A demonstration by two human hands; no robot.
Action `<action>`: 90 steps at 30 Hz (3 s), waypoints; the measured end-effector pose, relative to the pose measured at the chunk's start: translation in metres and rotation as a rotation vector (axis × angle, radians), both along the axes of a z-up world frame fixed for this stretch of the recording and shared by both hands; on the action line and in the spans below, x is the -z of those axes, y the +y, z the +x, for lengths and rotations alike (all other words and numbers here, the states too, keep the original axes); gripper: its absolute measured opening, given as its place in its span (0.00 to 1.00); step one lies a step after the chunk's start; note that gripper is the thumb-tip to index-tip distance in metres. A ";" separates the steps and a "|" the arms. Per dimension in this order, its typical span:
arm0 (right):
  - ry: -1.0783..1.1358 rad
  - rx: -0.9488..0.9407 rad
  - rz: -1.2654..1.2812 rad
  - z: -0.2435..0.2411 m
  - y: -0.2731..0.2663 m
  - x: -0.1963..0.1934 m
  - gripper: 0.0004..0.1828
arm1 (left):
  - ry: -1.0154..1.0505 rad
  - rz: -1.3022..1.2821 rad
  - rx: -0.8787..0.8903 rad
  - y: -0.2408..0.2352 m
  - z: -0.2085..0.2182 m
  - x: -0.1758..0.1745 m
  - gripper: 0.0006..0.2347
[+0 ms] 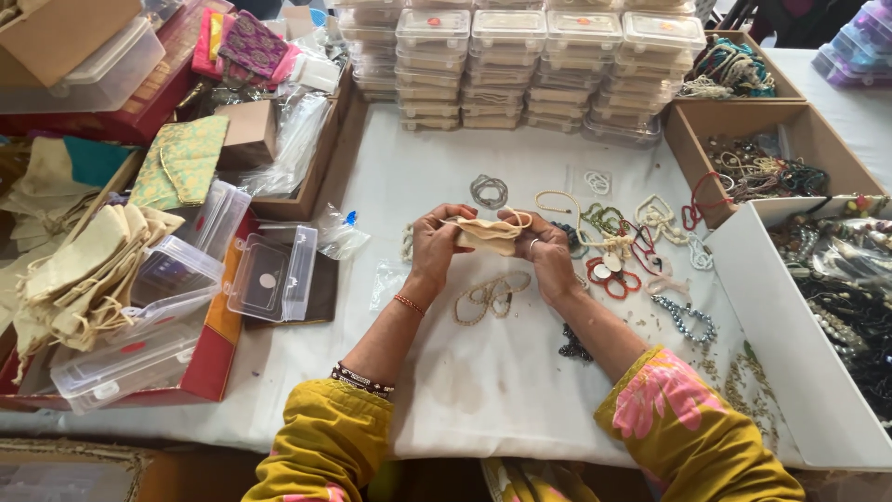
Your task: Organize and package jewelry items into small plastic boxes and cloth pouches.
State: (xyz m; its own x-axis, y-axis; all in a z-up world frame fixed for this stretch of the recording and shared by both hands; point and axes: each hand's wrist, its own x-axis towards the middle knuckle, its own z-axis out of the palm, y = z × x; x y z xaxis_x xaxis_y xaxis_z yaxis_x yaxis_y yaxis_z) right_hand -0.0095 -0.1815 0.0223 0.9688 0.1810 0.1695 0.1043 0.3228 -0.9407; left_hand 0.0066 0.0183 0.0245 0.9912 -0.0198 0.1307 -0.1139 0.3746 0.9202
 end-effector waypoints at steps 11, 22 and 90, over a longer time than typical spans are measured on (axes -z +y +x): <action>-0.147 0.060 -0.299 0.004 0.003 0.008 0.15 | 0.059 0.031 0.054 0.005 0.007 0.007 0.10; -0.018 0.124 -0.235 0.000 0.006 -0.003 0.15 | -0.012 0.267 0.045 -0.004 0.006 0.011 0.13; -0.246 0.257 -0.704 0.001 0.005 0.003 0.15 | -0.087 1.590 -0.659 0.124 -0.158 -0.088 0.15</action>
State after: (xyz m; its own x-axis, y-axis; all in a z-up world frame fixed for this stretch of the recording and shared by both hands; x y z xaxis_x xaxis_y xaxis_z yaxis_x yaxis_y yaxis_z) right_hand -0.0081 -0.1769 0.0196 0.9444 0.1011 0.3128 0.3264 -0.4024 -0.8553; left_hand -0.1518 0.1424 0.1127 0.8766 0.2022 0.4366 0.0718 -0.9522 0.2968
